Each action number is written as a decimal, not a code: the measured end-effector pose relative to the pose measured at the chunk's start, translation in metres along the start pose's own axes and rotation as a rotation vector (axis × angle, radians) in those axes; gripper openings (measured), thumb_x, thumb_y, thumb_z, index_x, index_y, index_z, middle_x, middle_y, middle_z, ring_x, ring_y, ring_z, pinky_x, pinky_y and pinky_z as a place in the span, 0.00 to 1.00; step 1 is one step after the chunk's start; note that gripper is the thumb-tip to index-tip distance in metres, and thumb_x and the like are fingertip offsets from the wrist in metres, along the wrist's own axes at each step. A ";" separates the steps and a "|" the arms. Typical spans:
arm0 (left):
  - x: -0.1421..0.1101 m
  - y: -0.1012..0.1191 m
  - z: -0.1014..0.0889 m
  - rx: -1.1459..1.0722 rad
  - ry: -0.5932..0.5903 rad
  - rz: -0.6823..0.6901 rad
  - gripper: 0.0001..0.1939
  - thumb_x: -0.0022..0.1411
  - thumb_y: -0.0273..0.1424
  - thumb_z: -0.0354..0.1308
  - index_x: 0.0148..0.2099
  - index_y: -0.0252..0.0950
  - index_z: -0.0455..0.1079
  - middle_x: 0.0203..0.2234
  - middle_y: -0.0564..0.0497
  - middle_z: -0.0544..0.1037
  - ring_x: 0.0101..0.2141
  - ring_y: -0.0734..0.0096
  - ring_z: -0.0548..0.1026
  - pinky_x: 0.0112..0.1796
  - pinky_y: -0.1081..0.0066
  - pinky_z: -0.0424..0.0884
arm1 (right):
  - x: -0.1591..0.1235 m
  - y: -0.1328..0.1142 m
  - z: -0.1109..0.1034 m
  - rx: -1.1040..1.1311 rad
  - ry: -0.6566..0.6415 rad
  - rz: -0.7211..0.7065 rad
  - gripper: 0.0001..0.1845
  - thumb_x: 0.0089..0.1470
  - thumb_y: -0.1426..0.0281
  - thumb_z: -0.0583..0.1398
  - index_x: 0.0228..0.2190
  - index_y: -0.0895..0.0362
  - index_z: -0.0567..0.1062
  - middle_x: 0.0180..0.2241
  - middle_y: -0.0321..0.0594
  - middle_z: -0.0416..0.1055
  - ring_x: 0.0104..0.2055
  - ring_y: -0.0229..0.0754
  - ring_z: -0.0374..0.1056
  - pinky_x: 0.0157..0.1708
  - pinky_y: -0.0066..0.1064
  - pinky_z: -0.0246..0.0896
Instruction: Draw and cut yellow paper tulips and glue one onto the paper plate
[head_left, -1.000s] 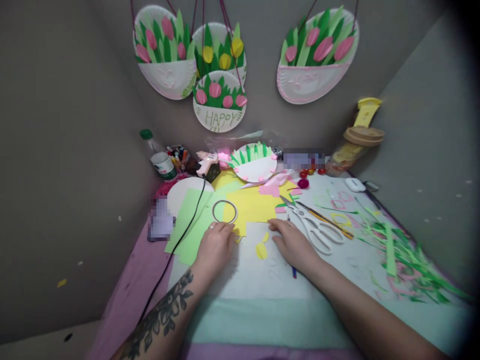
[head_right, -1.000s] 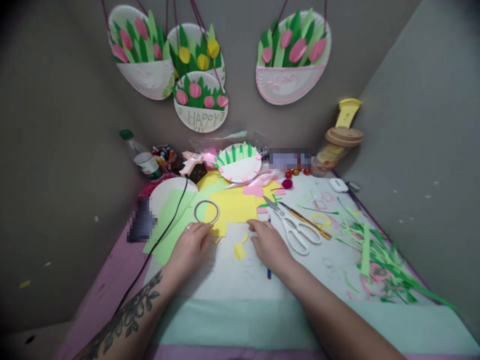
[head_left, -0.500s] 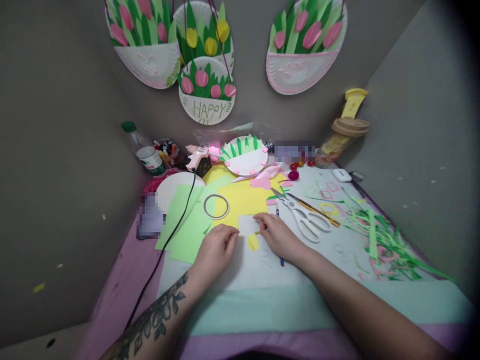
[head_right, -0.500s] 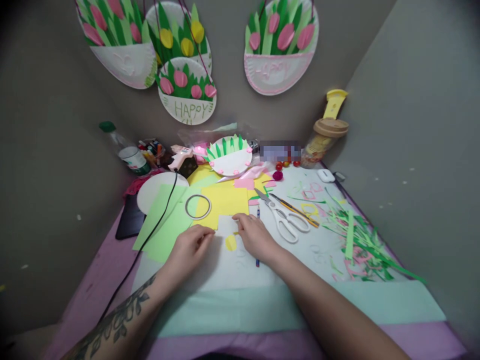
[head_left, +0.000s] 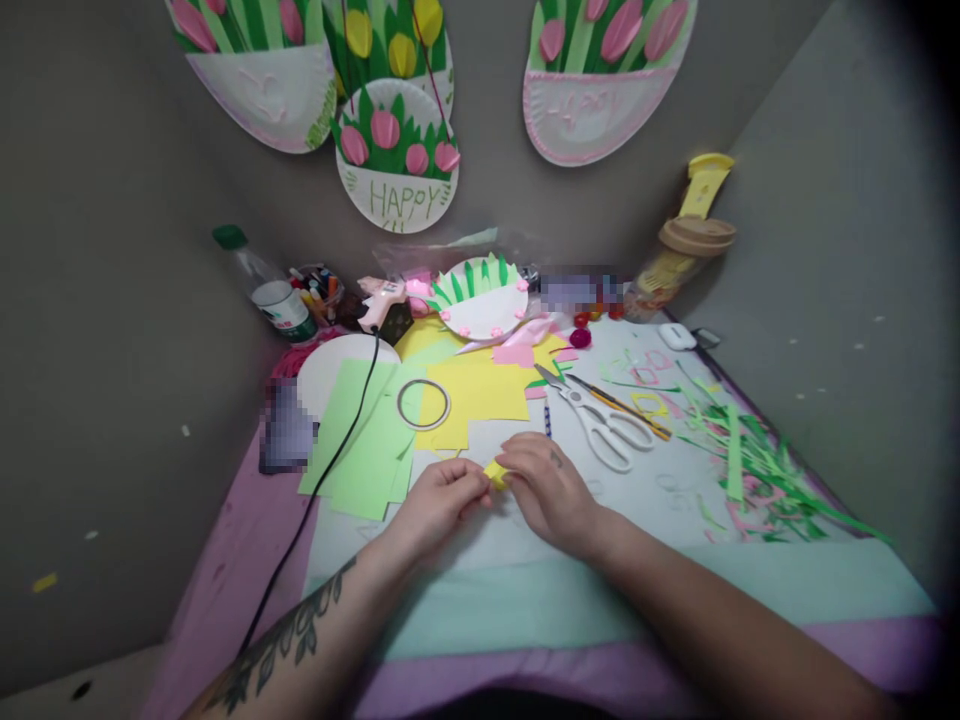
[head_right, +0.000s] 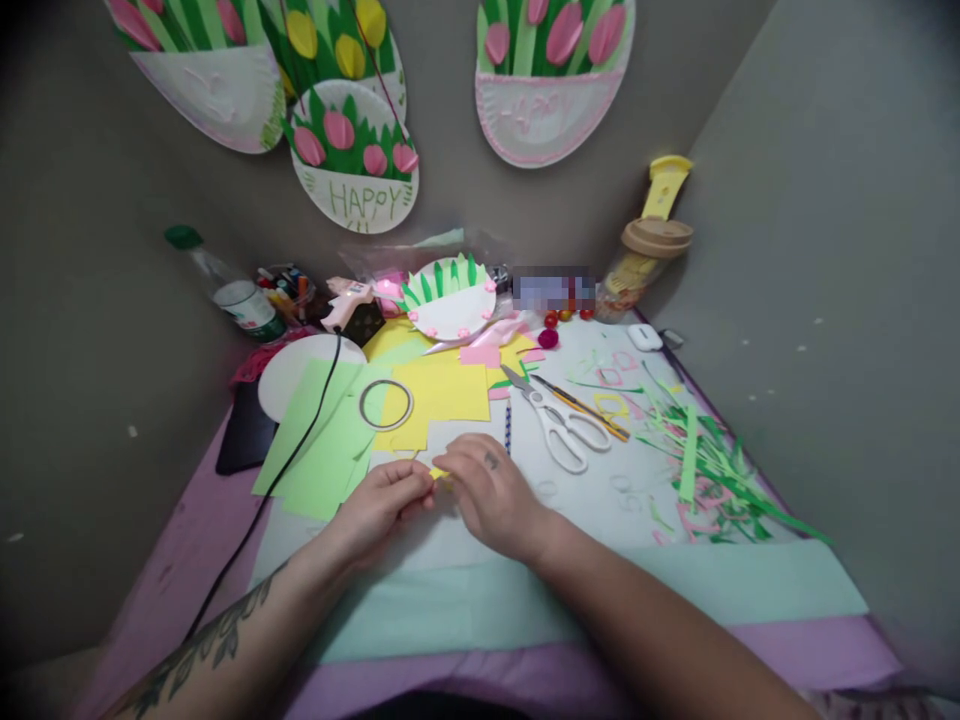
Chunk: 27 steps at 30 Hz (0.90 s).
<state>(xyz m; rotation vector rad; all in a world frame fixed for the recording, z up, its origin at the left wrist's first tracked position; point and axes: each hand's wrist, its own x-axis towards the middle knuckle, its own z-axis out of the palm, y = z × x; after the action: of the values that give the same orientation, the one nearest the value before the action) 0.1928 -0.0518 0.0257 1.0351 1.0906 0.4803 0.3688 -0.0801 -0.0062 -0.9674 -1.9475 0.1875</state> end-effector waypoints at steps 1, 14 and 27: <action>0.002 -0.001 -0.002 0.065 0.038 0.064 0.11 0.53 0.35 0.56 0.24 0.34 0.67 0.14 0.57 0.63 0.17 0.80 0.57 0.21 0.76 0.51 | 0.001 -0.002 -0.001 0.031 0.022 0.088 0.15 0.54 0.80 0.57 0.42 0.53 0.68 0.40 0.44 0.66 0.46 0.46 0.64 0.47 0.43 0.61; 0.001 -0.004 -0.004 0.413 0.100 0.243 0.11 0.55 0.36 0.53 0.27 0.34 0.70 0.21 0.53 0.71 0.25 0.74 0.66 0.28 0.74 0.59 | 0.006 -0.006 0.003 0.455 -0.041 0.622 0.04 0.53 0.74 0.58 0.27 0.54 0.70 0.36 0.39 0.66 0.42 0.42 0.66 0.44 0.35 0.60; 0.002 -0.004 0.001 -0.038 -0.126 -0.058 0.16 0.56 0.43 0.54 0.31 0.33 0.67 0.21 0.56 0.66 0.18 0.82 0.54 0.19 0.77 0.46 | 0.006 -0.005 0.004 0.768 0.034 0.850 0.11 0.50 0.68 0.62 0.35 0.54 0.66 0.28 0.34 0.68 0.30 0.37 0.67 0.31 0.30 0.64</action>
<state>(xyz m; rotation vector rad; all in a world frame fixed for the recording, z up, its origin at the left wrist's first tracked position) 0.1940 -0.0530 0.0212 0.9846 0.9928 0.3832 0.3614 -0.0786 -0.0020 -1.1602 -1.1346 1.2773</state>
